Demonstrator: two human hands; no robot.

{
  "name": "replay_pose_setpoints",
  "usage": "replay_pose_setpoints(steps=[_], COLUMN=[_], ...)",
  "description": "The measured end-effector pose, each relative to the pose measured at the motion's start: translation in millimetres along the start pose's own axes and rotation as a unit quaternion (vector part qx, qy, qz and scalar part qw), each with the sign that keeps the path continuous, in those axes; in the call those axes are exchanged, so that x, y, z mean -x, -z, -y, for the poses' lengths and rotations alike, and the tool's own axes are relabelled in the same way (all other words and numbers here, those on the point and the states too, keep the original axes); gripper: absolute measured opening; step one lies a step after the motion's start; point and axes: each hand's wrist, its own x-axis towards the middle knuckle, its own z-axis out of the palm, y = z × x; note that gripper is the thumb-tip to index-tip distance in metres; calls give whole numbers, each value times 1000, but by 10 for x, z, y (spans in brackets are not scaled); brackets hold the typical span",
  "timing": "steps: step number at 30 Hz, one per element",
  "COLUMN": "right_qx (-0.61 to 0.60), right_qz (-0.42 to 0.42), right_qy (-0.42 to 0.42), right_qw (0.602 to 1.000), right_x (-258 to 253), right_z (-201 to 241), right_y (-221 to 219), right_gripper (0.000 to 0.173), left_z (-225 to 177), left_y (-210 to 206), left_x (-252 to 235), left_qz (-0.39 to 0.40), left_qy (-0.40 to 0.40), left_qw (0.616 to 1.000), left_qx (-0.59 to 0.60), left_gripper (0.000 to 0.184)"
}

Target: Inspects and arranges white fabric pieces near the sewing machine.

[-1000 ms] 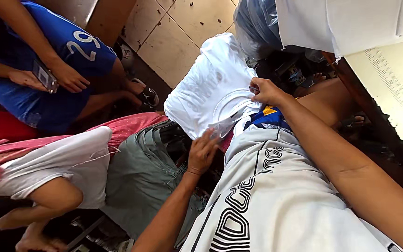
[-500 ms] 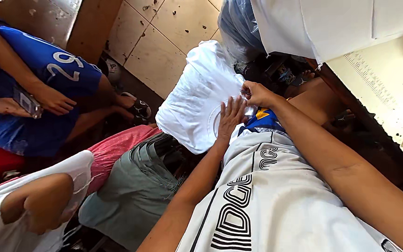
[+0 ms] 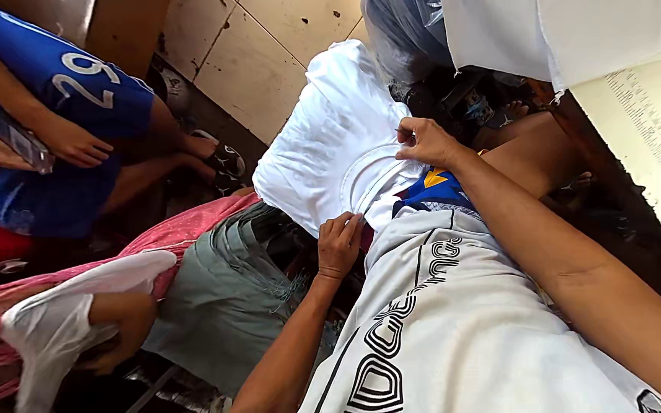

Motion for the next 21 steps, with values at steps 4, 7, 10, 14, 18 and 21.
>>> replay_pose_setpoints(steps=[4,7,10,14,18,21], right_qx=[66,69,75,144,182,209], right_qz=[31,24,1,25,48,43], right_qy=[-19,8,53,65,68,83], right_qw=[997,997,996,987,980,974], right_x=[1,14,6,-14,-17,-17], right_z=[14,29,52,139,170,189], right_y=[-26,-24,-32,-87,-83,-82], right_gripper=[39,40,42,44,32,21], left_z=[99,36,-37,-201,-220,-145], left_y=[-41,19,38,-29,-82,33], left_x=[137,87,-53,-433,-569,-547], left_qz=[35,-11,-62,-43,12,48], left_qy=[-7,24,114,245,279,257], left_qw=[999,998,988,968,958,962], left_qx=[12,64,81,40,57,75], left_gripper=[30,23,27,53,58,55])
